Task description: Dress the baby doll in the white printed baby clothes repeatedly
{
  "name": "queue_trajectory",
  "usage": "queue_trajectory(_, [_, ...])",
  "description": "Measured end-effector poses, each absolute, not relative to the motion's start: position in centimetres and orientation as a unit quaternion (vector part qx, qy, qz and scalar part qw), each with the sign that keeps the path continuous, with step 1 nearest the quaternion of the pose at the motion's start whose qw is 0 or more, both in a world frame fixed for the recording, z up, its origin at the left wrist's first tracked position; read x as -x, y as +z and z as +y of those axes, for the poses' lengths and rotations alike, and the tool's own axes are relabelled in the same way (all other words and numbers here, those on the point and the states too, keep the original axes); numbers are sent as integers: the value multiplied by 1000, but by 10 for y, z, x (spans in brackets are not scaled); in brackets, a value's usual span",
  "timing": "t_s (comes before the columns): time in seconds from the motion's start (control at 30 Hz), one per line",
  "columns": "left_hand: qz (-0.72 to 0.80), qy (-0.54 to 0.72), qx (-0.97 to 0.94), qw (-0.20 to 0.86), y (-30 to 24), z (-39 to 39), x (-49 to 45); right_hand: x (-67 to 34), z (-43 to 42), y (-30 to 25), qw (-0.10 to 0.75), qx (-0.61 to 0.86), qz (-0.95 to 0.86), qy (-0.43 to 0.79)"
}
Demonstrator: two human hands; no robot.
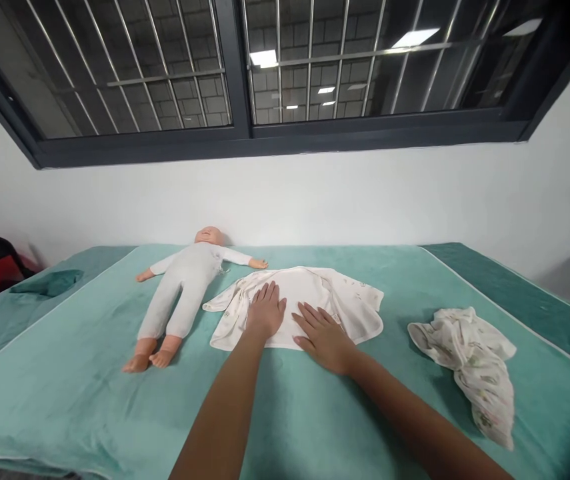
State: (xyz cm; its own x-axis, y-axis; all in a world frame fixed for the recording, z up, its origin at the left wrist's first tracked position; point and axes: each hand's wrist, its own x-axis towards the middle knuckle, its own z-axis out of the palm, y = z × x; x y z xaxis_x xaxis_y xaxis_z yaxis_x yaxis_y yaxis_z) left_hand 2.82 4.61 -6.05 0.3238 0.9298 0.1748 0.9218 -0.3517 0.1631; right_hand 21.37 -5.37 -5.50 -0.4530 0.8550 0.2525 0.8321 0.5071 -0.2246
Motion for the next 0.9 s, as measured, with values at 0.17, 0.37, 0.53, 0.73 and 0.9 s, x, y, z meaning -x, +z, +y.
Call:
queue_trajectory(0.17, [573,123,-810,16,-60,45,-28,-217,-92,-56,184,517,-835,41])
queue_trajectory(0.37, [570,116,-814,8,-56,41,-31,-204,-124,-65,207,577,-788,52])
queue_trajectory(0.53, [535,87,-840,17,-51,34,-22,-196,-142,-76,253,591,-763,69])
queue_trajectory(0.73, [393,39,-919,4,2,28,53,-163,-100,-46,331,562,-727,214])
queue_trajectory(0.9, [586,166,-790,-77,35,60,158,-83,20,0,396,506,-692,329])
